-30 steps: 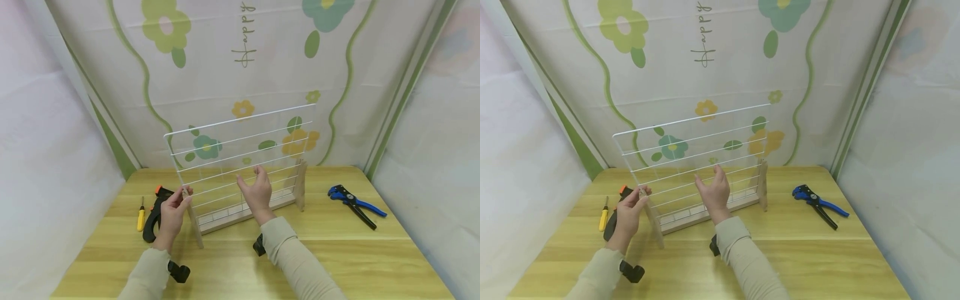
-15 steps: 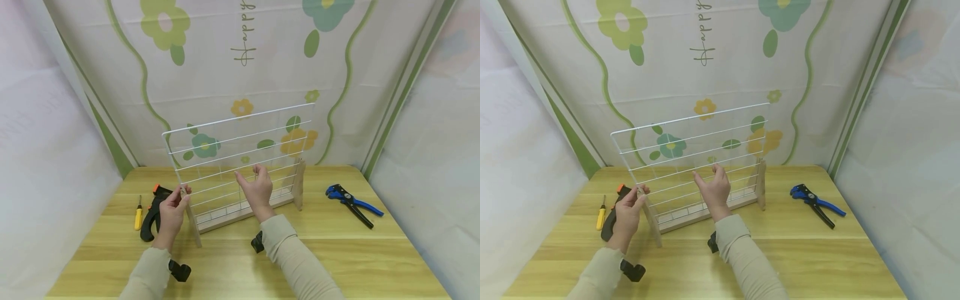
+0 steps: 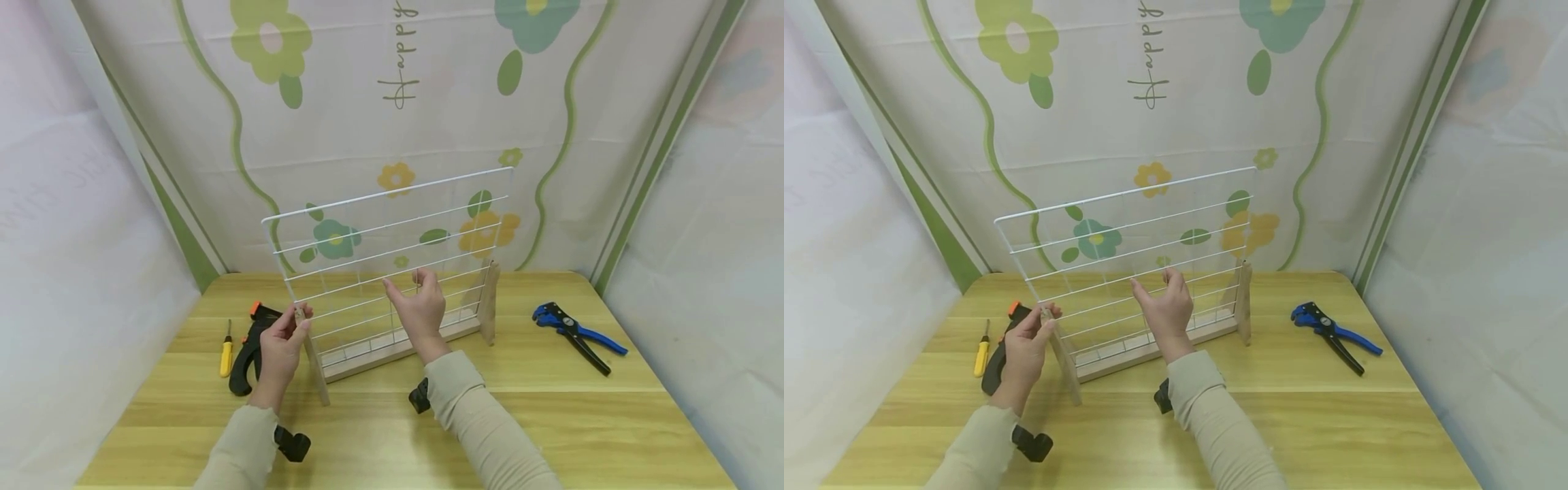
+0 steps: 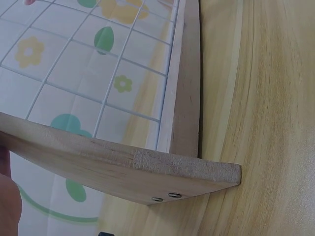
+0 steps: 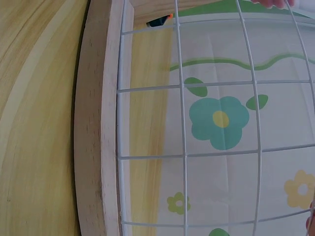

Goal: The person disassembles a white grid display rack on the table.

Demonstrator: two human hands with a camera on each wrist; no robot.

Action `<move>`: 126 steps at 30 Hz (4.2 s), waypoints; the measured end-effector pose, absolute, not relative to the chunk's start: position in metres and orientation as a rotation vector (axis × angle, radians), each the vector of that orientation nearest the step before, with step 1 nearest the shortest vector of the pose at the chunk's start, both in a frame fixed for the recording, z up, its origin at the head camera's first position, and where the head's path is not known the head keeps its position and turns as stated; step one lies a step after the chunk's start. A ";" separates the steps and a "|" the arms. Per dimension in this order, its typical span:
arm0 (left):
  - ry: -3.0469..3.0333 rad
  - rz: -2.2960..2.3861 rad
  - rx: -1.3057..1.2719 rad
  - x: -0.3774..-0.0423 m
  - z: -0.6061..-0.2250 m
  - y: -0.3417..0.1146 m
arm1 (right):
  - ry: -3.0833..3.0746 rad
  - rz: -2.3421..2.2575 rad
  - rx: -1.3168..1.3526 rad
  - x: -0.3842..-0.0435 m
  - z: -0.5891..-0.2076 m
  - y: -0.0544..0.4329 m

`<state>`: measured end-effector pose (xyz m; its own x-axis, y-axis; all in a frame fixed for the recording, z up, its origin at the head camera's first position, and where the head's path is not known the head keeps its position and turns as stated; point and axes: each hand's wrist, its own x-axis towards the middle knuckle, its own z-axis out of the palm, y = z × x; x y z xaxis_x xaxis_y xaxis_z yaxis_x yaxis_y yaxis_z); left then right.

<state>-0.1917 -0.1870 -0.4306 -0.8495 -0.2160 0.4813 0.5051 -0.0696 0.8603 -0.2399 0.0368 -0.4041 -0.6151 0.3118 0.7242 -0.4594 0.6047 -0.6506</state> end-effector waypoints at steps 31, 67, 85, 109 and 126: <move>-1.711 -1.975 -0.324 -0.190 -0.434 -0.189 | -1.967 1.106 0.098 -0.240 -0.398 0.043; -1.792 -1.922 -0.275 -0.191 -0.430 -0.188 | -1.876 1.085 0.164 -0.245 -0.364 0.041; -1.757 -1.961 -0.306 -0.193 -0.431 -0.190 | -1.869 1.059 0.181 -0.248 -0.353 0.040; -1.796 -1.939 -0.266 -0.190 -0.427 -0.189 | -1.842 1.066 0.222 -0.249 -0.336 0.042; -1.799 -1.932 -0.262 -0.191 -0.431 -0.191 | -1.844 1.079 0.243 -0.248 -0.329 0.042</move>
<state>-0.1906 -0.1905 -0.4312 -0.8647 -0.2157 0.4536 0.4678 -0.0170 0.8837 -0.2475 0.0415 -0.3287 -0.5279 0.2696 0.8053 -0.5697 0.5908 -0.5713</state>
